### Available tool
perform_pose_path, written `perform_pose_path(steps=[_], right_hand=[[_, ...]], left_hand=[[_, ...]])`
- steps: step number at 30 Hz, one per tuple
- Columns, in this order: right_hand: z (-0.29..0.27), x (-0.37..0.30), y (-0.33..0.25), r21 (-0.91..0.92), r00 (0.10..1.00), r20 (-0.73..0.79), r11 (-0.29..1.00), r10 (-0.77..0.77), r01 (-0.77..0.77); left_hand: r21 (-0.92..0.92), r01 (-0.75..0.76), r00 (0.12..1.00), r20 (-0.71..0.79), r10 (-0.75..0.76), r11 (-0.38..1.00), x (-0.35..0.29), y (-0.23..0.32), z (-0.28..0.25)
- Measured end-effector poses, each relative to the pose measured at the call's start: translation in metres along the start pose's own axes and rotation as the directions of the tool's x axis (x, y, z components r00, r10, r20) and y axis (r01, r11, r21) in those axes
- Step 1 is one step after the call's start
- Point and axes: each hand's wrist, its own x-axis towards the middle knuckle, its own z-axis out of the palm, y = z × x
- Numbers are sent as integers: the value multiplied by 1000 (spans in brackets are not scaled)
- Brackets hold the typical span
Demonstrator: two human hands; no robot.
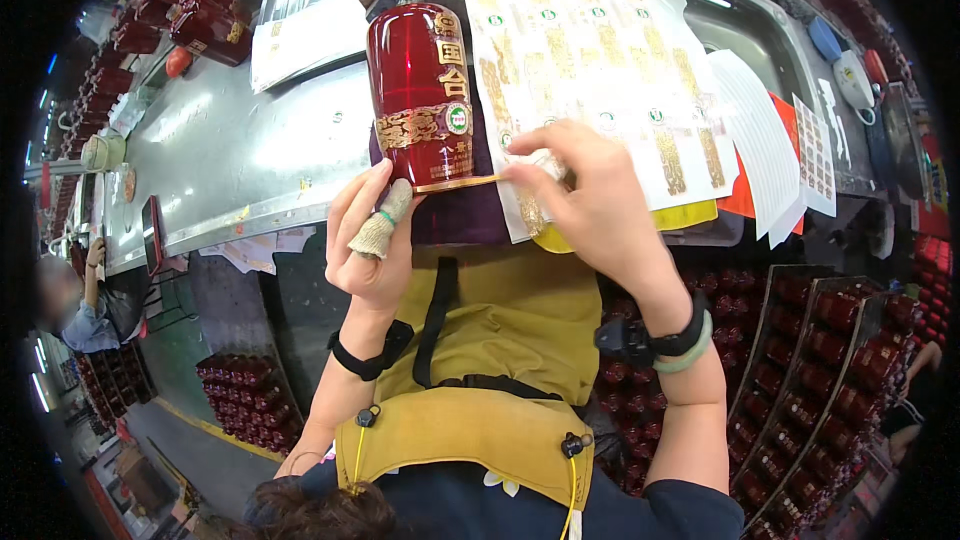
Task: Applying gold decorative labels and circular seals to red wine bottles on a production line.
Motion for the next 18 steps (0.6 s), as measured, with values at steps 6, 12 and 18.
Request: perform_pose_path(steps=[6, 12, 18], right_hand=[[32, 14, -12, 135, 999, 17, 990, -42, 40], [15, 14, -6, 4, 978, 208, 1000, -4, 4], [21, 21, -1, 274, 939, 322, 938, 120, -214]], left_hand=[[-6, -39, 999, -4, 39, 999, -3, -5, 1], [23, -25, 999, 20, 25, 999, -4, -3, 1], [32, -33, 999, 3, 33, 999, -2, -3, 3]])
